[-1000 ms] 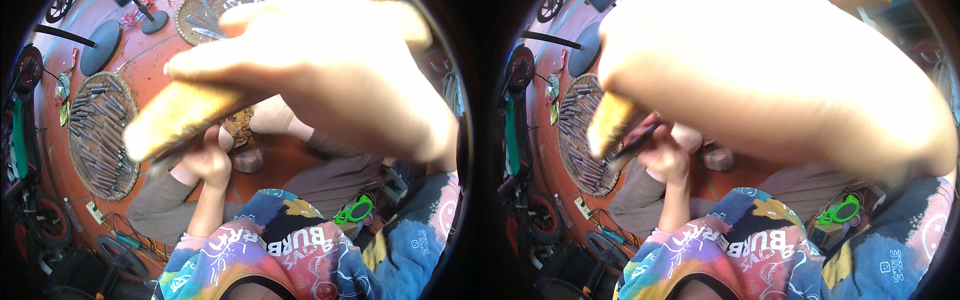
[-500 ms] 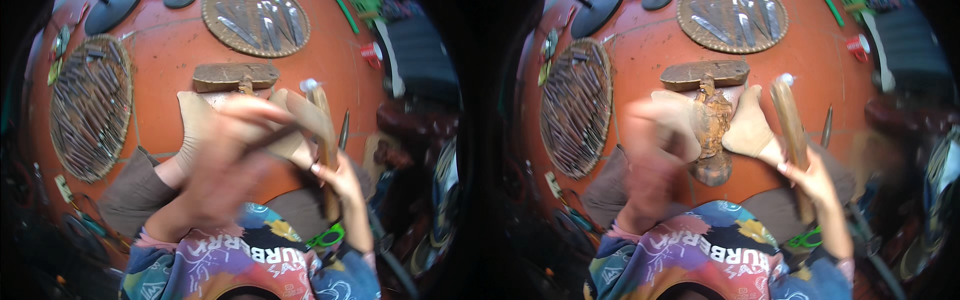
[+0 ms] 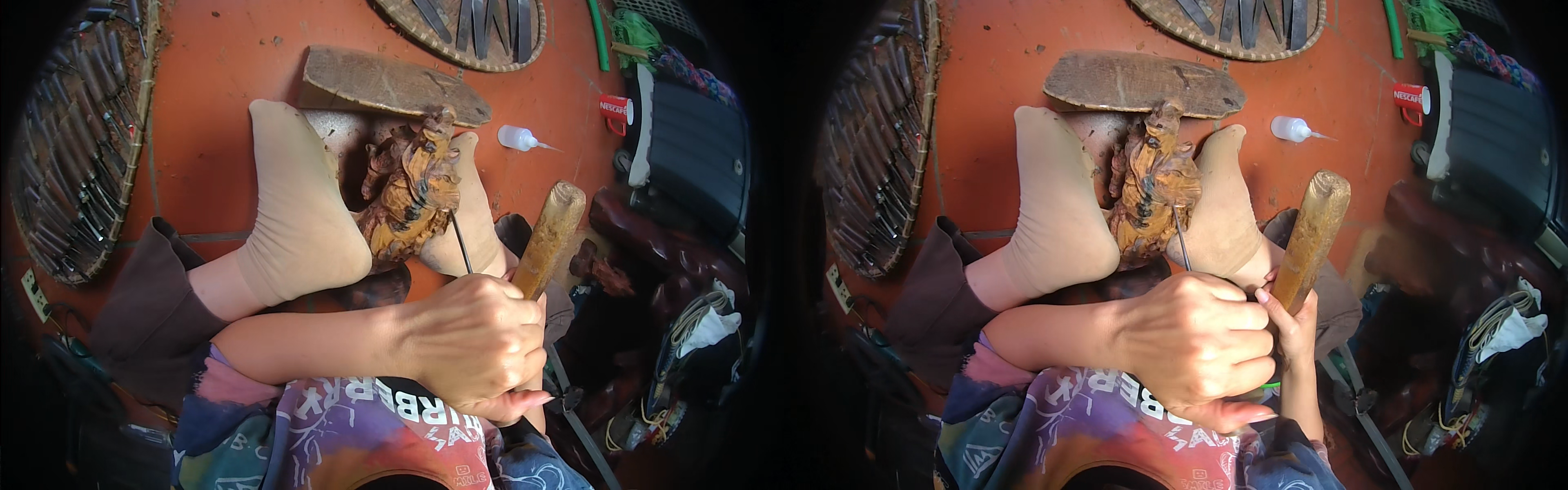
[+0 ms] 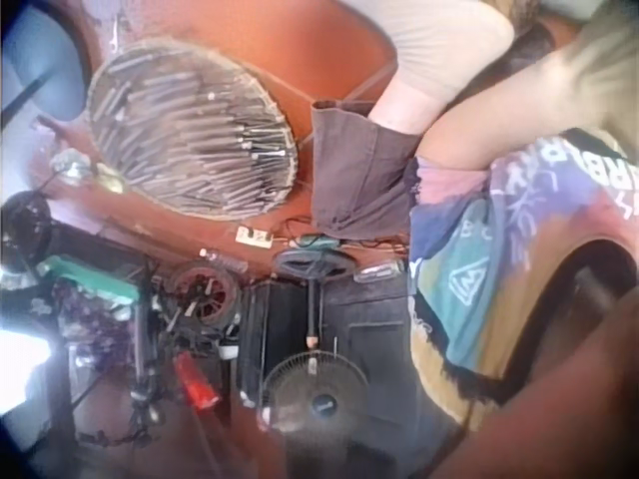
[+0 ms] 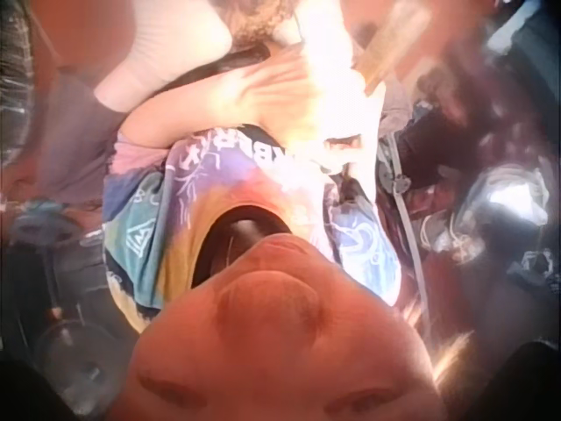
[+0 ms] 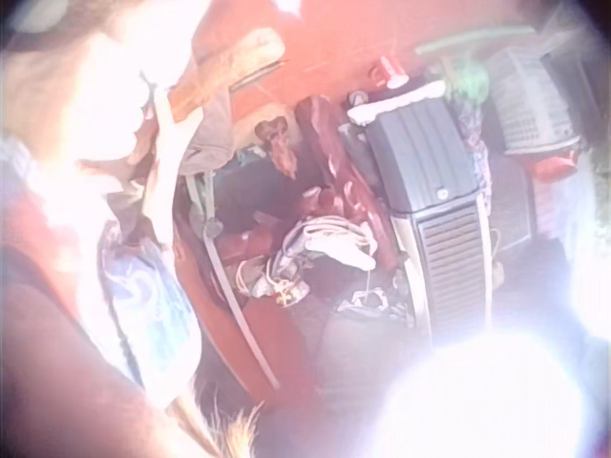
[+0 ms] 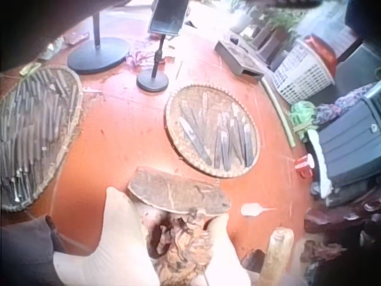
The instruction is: The person carves a wooden sculpture using a chisel and mallet while sitting on the floor. They repeatedly strike the chisel to shape the wood, occasionally switching tools from a nearby basket.
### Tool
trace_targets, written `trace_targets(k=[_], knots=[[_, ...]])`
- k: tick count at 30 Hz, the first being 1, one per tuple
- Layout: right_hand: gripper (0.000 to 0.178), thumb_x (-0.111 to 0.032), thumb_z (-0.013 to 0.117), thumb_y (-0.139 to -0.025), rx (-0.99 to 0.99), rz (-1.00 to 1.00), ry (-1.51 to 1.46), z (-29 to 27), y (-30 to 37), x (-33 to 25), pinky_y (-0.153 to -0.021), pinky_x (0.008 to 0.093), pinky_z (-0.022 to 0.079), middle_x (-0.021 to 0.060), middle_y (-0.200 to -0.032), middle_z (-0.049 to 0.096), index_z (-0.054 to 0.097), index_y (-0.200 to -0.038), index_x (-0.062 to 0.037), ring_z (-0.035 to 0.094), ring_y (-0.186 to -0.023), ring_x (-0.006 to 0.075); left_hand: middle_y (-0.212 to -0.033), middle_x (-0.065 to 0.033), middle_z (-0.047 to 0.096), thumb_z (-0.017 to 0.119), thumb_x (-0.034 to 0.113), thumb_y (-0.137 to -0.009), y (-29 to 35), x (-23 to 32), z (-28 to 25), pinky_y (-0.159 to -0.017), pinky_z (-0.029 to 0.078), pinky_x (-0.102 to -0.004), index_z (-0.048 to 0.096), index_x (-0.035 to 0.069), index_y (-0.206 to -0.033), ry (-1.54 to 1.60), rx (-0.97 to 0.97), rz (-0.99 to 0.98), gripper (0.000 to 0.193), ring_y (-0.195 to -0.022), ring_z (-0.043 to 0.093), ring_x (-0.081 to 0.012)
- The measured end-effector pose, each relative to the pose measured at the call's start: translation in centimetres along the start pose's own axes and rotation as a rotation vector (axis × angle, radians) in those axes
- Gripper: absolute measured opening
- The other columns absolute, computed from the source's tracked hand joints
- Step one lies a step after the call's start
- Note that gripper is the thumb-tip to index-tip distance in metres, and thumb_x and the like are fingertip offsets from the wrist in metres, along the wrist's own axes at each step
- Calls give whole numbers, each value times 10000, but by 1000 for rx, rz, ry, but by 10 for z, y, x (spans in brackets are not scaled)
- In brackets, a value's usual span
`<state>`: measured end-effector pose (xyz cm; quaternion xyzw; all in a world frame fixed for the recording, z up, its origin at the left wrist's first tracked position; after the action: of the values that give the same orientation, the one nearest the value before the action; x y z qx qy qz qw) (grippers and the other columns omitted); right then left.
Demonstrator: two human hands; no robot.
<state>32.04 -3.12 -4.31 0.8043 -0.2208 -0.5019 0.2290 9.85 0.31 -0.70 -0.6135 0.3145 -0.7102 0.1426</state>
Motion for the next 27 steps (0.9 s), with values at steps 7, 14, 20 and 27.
trace_targets(k=[7,14,20,27], knots=[[233,-2,674,-816,-14,113,-122,7,3,-3,-547,242,440,39,-724,576,550,-1014,9,551,-569,120,-578,-34,462,647,313,-650,18,-9,-9,-471,425,-305,459,84,-555,96,45,208,311,-552,503,-186],[244,-4,679,-804,12,78,-67,9,6,-5,-563,239,442,44,-725,585,554,-1014,8,556,-584,116,-578,-42,469,643,307,-604,24,-14,-13,-472,428,-309,466,81,-557,144,35,140,291,-536,498,-191],[240,-6,684,-790,17,76,-45,6,6,-4,-623,234,447,26,-753,595,575,-1003,-8,565,-640,105,-580,-42,472,650,292,-601,26,-17,-10,-473,433,-311,466,81,-560,123,22,127,283,-535,499,-193],[247,-18,697,-772,21,54,-28,6,0,-5,-689,233,437,19,-805,594,585,-992,-22,559,-709,101,-579,-36,473,652,288,-601,25,-19,-13,-481,445,-310,464,85,-560,113,35,105,279,-540,507,-192]])
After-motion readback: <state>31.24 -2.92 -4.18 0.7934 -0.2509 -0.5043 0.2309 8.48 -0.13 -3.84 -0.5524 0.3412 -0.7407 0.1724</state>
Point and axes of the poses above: each hand's wrist, its own y-axis away from the middle knuckle, its own z-axis out of the palm, x = y × z, the point moved 4 cm from there along -y, towards the middle knuckle
